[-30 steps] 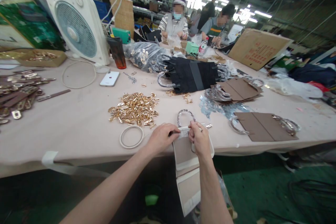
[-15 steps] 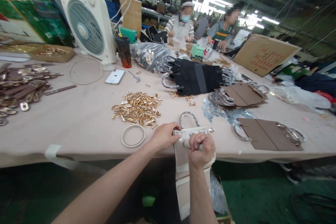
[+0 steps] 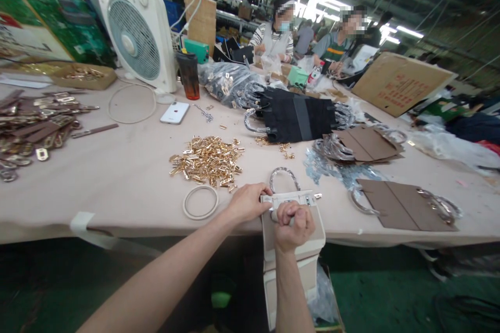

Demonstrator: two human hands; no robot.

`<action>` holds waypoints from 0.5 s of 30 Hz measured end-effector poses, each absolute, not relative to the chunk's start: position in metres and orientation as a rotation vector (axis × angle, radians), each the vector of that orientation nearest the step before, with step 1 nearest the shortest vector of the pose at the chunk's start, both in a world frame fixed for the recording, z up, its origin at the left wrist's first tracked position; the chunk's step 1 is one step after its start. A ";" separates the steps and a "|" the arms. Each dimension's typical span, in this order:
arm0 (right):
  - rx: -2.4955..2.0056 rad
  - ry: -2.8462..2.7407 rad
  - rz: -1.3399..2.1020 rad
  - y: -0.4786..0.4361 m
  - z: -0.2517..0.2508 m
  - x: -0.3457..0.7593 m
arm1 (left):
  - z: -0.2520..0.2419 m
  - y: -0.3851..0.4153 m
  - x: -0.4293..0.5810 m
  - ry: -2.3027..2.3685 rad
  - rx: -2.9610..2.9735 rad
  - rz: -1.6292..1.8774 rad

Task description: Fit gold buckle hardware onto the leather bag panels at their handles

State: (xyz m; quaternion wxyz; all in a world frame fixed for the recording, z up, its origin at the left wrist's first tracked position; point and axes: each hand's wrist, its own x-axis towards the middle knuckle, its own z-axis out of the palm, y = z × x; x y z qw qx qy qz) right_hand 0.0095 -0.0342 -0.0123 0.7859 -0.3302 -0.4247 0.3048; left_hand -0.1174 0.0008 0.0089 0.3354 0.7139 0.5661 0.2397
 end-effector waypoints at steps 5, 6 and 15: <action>-0.672 -0.840 0.642 -0.034 -0.009 0.011 | 0.004 0.003 -0.119 1.473 1.869 0.627; -0.675 -0.845 0.633 -0.033 -0.008 0.011 | 0.004 0.003 -0.119 1.473 1.868 0.621; -0.681 -0.879 0.624 -0.029 -0.014 0.008 | 0.010 0.002 -0.117 1.483 1.862 0.611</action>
